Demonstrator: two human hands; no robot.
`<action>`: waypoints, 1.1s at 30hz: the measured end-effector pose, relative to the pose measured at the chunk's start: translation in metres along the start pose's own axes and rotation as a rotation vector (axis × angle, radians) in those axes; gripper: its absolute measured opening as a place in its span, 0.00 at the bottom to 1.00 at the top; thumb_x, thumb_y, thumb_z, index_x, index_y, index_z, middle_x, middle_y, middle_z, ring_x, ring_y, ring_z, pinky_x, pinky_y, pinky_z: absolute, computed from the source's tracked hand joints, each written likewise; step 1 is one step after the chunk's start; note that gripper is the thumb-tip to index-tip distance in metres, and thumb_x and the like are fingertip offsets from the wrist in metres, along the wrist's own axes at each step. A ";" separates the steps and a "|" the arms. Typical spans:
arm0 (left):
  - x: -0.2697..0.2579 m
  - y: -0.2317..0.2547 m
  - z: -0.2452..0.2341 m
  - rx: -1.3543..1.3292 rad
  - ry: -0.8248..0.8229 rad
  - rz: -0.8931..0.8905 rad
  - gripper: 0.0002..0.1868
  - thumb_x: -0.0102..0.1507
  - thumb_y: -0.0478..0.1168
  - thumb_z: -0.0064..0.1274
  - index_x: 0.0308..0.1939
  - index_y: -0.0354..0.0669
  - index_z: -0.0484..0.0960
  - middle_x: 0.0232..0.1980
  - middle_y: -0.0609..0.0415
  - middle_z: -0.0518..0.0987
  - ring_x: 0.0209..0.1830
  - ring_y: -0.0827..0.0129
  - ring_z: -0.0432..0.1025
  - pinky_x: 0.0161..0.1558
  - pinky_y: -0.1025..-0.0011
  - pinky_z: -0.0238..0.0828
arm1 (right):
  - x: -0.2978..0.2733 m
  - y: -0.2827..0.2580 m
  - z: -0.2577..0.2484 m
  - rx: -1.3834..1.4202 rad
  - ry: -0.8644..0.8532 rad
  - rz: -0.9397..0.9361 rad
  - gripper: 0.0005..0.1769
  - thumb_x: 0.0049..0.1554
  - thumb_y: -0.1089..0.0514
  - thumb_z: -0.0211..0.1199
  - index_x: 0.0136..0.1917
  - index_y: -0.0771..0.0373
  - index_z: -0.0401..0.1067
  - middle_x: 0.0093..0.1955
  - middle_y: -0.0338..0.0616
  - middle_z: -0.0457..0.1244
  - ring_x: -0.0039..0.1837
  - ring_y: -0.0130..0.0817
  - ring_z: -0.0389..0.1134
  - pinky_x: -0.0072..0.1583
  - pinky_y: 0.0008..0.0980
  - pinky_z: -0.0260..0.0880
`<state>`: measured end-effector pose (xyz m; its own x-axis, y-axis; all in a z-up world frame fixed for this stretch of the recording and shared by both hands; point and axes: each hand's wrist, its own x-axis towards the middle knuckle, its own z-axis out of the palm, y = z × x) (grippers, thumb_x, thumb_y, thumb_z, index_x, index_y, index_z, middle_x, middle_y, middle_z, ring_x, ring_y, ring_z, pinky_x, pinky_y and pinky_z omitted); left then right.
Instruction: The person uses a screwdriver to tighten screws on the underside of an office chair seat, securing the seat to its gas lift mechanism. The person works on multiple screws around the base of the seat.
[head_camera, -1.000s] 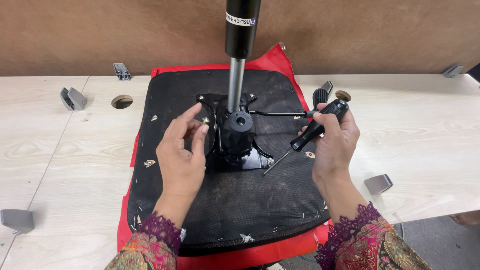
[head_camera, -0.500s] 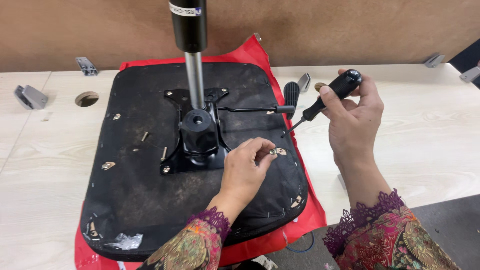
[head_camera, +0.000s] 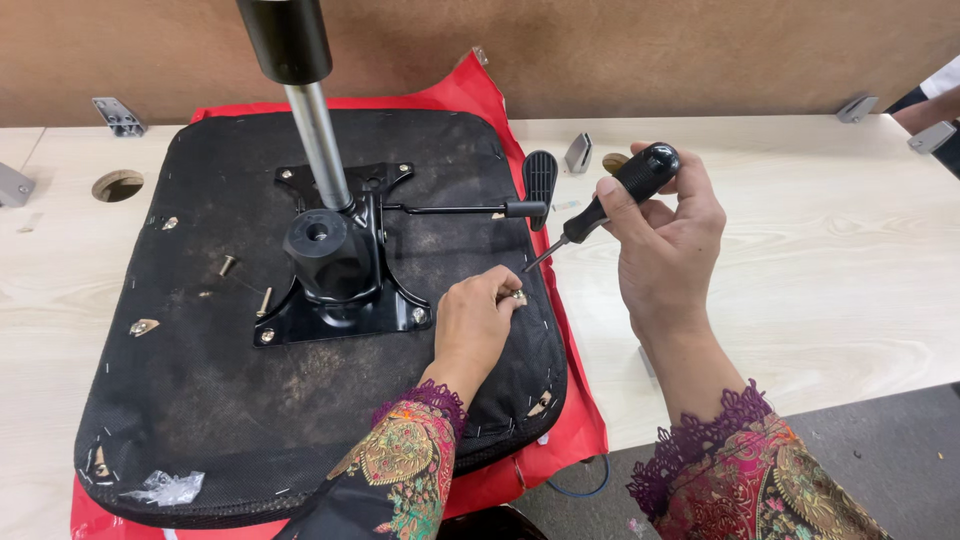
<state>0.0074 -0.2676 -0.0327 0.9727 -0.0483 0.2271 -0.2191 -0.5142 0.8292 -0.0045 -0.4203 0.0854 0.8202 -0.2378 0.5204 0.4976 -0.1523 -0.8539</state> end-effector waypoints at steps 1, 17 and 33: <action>0.001 0.001 0.001 0.007 0.004 -0.008 0.05 0.59 0.38 0.60 0.39 0.45 0.84 0.37 0.55 0.87 0.40 0.61 0.82 0.44 0.63 0.75 | 0.001 0.001 -0.001 -0.002 -0.006 -0.002 0.18 0.62 0.66 0.66 0.64 0.70 0.67 0.56 0.44 0.66 0.52 0.25 0.72 0.53 0.25 0.79; 0.009 -0.006 0.010 0.138 0.050 0.168 0.06 0.57 0.35 0.61 0.33 0.41 0.78 0.32 0.53 0.80 0.40 0.58 0.76 0.45 0.59 0.72 | 0.008 0.007 -0.005 -0.134 -0.081 -0.100 0.18 0.61 0.64 0.69 0.62 0.70 0.70 0.51 0.41 0.65 0.51 0.29 0.71 0.54 0.27 0.76; 0.004 -0.001 0.004 -0.046 0.035 -0.018 0.12 0.53 0.38 0.67 0.38 0.42 0.83 0.36 0.58 0.82 0.35 0.69 0.79 0.41 0.71 0.78 | 0.005 0.010 -0.011 -0.078 -0.166 -0.117 0.19 0.61 0.65 0.69 0.63 0.70 0.69 0.52 0.40 0.65 0.54 0.28 0.71 0.58 0.28 0.77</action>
<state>0.0115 -0.2703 -0.0344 0.9735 -0.0086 0.2286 -0.2052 -0.4745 0.8560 0.0009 -0.4337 0.0795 0.7968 -0.0544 0.6019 0.5737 -0.2450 -0.7816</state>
